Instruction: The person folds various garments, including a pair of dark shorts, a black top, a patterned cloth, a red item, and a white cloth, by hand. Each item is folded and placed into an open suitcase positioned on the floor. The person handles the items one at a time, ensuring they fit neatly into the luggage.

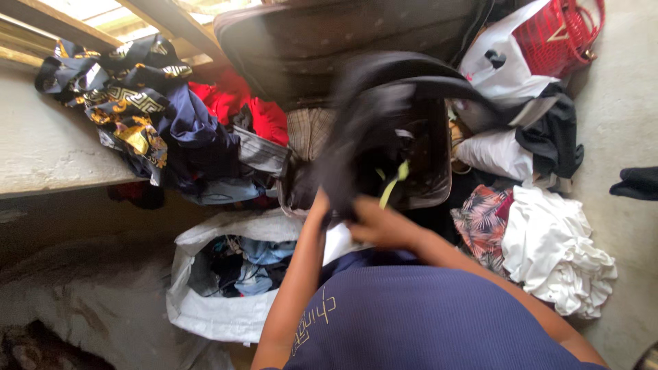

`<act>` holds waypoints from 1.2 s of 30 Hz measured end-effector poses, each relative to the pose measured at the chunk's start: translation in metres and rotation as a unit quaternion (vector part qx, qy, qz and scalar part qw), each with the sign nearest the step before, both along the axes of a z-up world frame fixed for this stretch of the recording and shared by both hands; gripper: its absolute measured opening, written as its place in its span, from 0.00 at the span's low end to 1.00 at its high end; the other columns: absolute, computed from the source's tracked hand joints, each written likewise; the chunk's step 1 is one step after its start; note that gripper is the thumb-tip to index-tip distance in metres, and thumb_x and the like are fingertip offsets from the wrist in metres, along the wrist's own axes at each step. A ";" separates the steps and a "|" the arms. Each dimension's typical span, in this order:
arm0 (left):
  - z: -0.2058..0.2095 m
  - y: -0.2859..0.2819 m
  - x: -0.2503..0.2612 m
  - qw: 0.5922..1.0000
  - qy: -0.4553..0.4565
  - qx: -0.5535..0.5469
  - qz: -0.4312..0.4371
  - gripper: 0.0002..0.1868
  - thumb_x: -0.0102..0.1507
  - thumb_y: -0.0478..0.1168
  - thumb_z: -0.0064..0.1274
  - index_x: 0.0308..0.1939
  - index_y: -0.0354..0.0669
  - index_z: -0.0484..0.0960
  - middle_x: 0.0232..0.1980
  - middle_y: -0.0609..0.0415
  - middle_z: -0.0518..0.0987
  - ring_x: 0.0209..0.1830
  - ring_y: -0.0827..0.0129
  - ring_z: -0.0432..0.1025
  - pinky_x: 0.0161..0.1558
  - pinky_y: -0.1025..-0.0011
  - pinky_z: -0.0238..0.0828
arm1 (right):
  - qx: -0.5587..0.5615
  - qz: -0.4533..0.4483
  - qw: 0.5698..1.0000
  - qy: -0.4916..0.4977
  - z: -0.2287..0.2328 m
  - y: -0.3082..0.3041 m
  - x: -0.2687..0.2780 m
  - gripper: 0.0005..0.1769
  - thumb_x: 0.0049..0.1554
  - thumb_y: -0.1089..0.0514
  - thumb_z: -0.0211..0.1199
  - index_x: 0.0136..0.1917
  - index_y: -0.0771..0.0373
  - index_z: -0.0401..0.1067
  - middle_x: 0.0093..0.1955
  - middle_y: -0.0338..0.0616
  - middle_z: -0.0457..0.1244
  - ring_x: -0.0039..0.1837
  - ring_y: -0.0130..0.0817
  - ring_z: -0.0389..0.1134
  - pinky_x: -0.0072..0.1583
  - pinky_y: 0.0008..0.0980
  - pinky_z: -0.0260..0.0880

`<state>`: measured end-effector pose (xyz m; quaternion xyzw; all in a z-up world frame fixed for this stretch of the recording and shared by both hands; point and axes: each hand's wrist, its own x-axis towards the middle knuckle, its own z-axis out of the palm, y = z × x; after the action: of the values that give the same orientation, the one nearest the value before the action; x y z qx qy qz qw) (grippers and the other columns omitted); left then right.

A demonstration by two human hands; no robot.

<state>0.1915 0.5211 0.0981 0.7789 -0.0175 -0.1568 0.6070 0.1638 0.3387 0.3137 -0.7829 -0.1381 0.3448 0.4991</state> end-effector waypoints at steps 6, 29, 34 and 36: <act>0.066 -0.012 0.018 0.997 -0.067 -0.011 -0.042 0.32 0.63 0.45 0.60 0.67 0.34 0.72 0.63 0.47 0.77 0.59 0.61 0.74 0.59 0.67 0.69 | 0.197 0.040 0.977 -0.072 0.015 -0.014 -0.009 0.22 0.60 0.60 0.61 0.68 0.65 0.72 0.75 0.55 0.60 0.71 0.42 0.65 0.67 0.40 0.65; 0.111 0.151 0.065 0.964 0.223 -0.019 -0.140 0.34 0.66 0.50 0.55 0.72 0.40 0.70 0.65 0.48 0.77 0.60 0.60 0.73 0.60 0.62 0.70 | -0.116 -0.324 0.924 -0.168 0.027 -0.161 0.005 0.15 0.55 0.54 0.70 0.52 0.65 0.77 0.42 0.42 0.68 0.45 0.26 0.67 0.48 0.28 0.66; 0.130 0.170 0.074 0.951 0.243 -0.036 -0.188 0.31 0.68 0.52 0.52 0.71 0.40 0.72 0.62 0.49 0.79 0.56 0.63 0.74 0.56 0.62 0.71 | 0.137 -0.352 0.925 0.040 0.067 -0.179 -0.017 0.11 0.57 0.58 0.68 0.49 0.68 0.77 0.41 0.40 0.68 0.43 0.25 0.67 0.47 0.26 0.65; 0.114 0.161 0.079 0.976 0.176 -0.110 -0.067 0.30 0.69 0.52 0.51 0.71 0.40 0.73 0.61 0.50 0.79 0.55 0.64 0.74 0.55 0.61 0.71 | 0.254 -0.407 0.874 0.074 0.070 -0.176 -0.026 0.10 0.56 0.59 0.65 0.51 0.65 0.75 0.44 0.39 0.70 0.45 0.25 0.70 0.49 0.26 0.70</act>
<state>0.2710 0.6821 0.2123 0.6649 0.0201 -0.3290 0.6703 0.1382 0.1623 0.3837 -0.5882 0.1467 0.1210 0.7860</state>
